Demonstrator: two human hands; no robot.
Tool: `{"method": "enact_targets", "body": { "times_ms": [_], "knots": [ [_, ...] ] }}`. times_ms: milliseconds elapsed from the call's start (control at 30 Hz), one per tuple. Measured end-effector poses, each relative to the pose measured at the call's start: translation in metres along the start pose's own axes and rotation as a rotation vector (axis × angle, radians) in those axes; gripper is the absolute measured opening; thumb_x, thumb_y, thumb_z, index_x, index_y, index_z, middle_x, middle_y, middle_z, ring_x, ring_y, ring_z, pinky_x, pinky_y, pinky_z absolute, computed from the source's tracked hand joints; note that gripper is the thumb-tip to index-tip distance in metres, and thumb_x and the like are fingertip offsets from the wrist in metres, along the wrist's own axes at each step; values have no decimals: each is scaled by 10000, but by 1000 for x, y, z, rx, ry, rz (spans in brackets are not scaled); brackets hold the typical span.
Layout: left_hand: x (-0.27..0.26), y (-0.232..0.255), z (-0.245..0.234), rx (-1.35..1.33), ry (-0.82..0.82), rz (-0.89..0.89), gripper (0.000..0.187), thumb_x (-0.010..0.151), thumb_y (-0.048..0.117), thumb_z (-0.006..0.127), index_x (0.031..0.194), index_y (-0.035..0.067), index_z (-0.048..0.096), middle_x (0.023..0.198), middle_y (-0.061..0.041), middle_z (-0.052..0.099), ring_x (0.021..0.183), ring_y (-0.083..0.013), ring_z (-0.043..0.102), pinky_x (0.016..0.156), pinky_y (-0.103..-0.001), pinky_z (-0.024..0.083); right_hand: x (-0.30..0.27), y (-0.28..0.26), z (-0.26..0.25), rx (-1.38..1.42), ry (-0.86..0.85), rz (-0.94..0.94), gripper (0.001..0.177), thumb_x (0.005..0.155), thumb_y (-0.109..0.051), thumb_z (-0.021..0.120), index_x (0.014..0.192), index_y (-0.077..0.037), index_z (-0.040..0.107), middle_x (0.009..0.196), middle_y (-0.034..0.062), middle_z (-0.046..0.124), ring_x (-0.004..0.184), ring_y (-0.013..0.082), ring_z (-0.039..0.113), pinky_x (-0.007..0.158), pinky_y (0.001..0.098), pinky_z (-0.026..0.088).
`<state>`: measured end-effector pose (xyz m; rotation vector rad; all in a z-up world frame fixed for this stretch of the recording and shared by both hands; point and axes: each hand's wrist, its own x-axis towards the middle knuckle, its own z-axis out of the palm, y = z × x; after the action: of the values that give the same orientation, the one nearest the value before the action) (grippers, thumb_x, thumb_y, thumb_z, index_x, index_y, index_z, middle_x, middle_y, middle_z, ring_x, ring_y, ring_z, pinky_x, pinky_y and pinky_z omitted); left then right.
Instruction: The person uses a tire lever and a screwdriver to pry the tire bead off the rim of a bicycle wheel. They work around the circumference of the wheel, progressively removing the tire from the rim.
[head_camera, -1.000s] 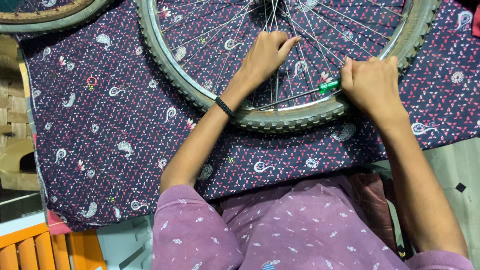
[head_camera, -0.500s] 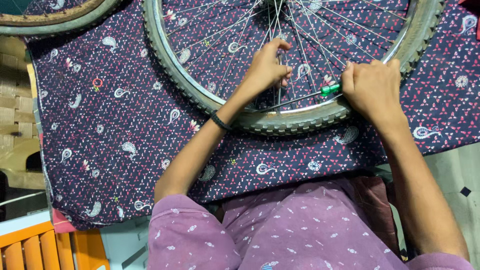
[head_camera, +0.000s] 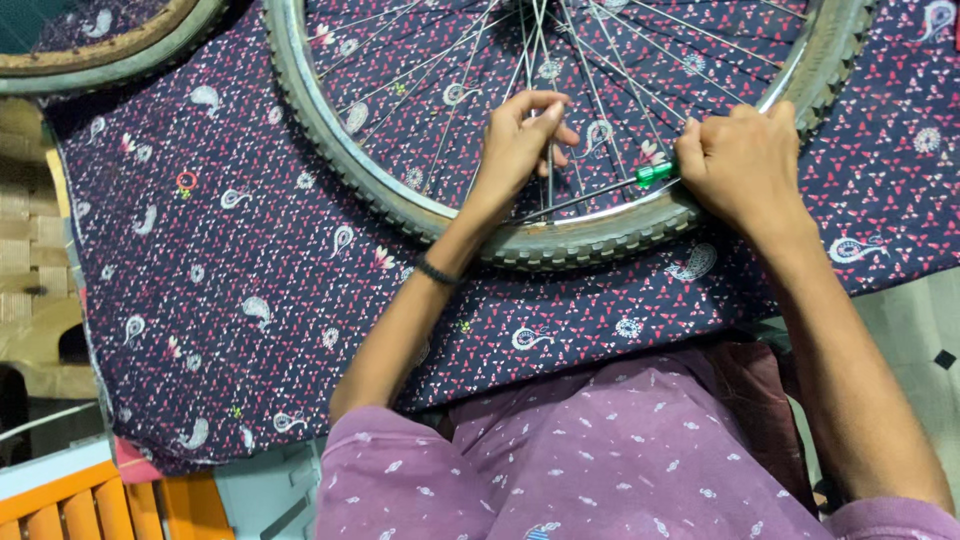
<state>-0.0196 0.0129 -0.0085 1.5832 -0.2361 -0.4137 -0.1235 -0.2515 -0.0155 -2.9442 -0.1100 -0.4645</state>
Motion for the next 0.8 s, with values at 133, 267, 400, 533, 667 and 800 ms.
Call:
{"method": "enact_targets", "body": {
  "times_ms": [133, 267, 400, 533, 667, 800],
  "knots": [
    [-20, 9, -8, 871, 75, 337, 467, 931, 218, 765, 1325, 19, 614, 742, -167, 733, 688, -296, 699, 617, -396, 531, 4, -3, 0, -28, -64, 13, 561, 1157, -308, 495, 718, -62, 741, 682, 171, 656, 771, 346, 614, 841, 498, 395],
    [-33, 21, -10, 1221, -57, 597, 153, 1010, 208, 722, 1082, 74, 706, 1135, -159, 652, 1072, -304, 644, 859, -405, 541, 7, -5, -3, -37, -27, 13, 540, 1153, -323, 517, 733, -61, 734, 698, 172, 651, 738, 338, 599, 846, 477, 399],
    [-28, 37, -43, 1285, -230, 951, 227, 972, 151, 703, 1196, 119, 730, 1370, -129, 566, 1264, -304, 547, 1049, -411, 480, 3, -4, -2, -21, -7, 15, 527, 1146, -320, 525, 729, -63, 718, 701, 153, 654, 724, 316, 601, 847, 471, 395],
    [-21, 41, -63, 1333, -257, 1049, 204, 933, 236, 726, 1123, 162, 731, 1440, -117, 576, 1271, -331, 520, 1026, -454, 441, 1, -4, -1, 5, 3, -17, 500, 1133, -306, 523, 734, -81, 724, 717, 136, 666, 784, 329, 601, 825, 476, 386],
    [-25, 36, -63, 1342, -257, 959, 245, 935, 230, 733, 1174, 178, 742, 1381, -61, 621, 1254, -278, 562, 1009, -445, 443, -4, -7, -6, 73, 60, -52, 457, 1138, -259, 591, 729, -69, 664, 761, 87, 663, 789, 289, 597, 841, 453, 381],
    [-32, 29, -62, 1264, -233, 886, 266, 924, 174, 711, 1188, 167, 737, 1395, -69, 638, 1190, -246, 616, 955, -404, 459, -25, -19, -20, 235, 291, -135, 321, 1114, -150, 628, 806, -61, 621, 840, 67, 632, 860, 264, 582, 876, 404, 383]
  ]
}}
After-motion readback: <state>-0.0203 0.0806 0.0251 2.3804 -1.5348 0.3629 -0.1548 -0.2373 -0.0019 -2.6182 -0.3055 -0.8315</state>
